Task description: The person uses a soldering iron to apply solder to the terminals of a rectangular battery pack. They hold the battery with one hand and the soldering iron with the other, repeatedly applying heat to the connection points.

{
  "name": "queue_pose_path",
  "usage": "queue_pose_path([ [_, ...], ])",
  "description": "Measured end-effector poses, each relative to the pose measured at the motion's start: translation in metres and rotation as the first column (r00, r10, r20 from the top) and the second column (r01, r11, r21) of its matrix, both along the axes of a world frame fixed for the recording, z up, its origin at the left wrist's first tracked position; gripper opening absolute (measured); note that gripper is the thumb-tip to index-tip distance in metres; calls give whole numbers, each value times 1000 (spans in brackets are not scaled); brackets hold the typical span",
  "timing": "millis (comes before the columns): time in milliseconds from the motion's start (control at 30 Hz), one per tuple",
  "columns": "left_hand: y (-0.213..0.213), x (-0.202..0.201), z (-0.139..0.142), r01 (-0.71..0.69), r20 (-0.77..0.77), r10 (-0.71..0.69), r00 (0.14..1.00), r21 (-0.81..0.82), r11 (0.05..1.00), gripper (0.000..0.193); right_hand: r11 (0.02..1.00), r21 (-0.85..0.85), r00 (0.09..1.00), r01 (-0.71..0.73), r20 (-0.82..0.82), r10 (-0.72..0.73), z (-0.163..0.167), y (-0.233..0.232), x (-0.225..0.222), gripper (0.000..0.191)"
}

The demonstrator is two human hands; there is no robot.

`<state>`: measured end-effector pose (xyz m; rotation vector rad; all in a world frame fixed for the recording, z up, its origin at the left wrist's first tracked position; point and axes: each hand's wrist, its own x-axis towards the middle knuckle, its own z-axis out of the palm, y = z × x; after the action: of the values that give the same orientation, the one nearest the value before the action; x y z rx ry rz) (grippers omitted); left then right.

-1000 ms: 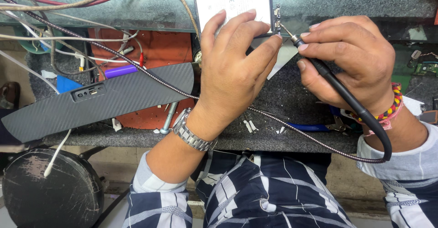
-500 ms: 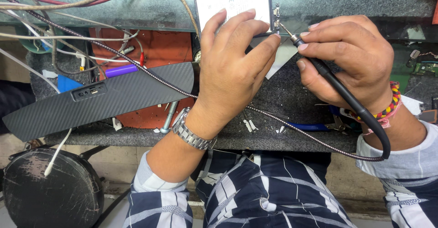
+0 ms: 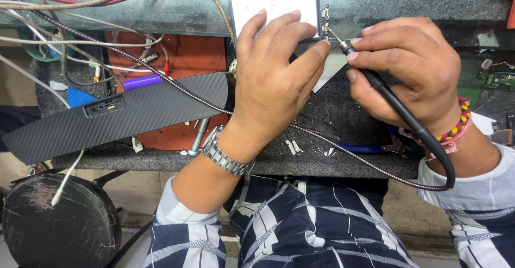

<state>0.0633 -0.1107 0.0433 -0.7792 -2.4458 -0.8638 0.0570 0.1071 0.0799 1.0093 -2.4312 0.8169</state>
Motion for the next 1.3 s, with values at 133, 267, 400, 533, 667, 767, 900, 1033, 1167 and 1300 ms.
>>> queue_pose_path([
  [133,1,0,1,1,1,-1,1000,-2,1000,15,1000,-5,1000,10,10,-10,0,0,2,19],
  [267,1,1,1,-3,0,3,1000,-1,1000,15,1000,-3,999,27,35,-27,0,1,4,19],
  [400,2,1,2,-11,-7,11,1000,8,1000,15,999,-4,999,38,39,-38,0,0,5,19],
  [533,2,1,3,-16,-3,16,1000,10,1000,16,999,2,998,41,42,-41,1,0,6,19],
  [667,2,0,3,-17,3,17,1000,17,1000,16,999,11,999,41,35,-41,1,1,6,19],
  [767,1,0,4,-19,2,19,1000,11,1000,17,999,3,999,40,34,-40,0,1,5,19],
  [900,1,-1,5,-16,6,16,1000,14,1000,16,999,3,999,35,28,-35,0,1,4,19],
  [1033,1,-2,7,-15,13,15,1000,21,1000,16,999,-8,999,38,33,-37,1,0,5,19],
  [1167,1,-2,7,-17,14,17,1000,24,1000,17,999,-13,999,39,30,-38,1,0,5,19],
  [1300,1,-2,7,-16,15,15,1000,23,1000,17,999,-17,999,42,27,-41,0,1,4,19],
])
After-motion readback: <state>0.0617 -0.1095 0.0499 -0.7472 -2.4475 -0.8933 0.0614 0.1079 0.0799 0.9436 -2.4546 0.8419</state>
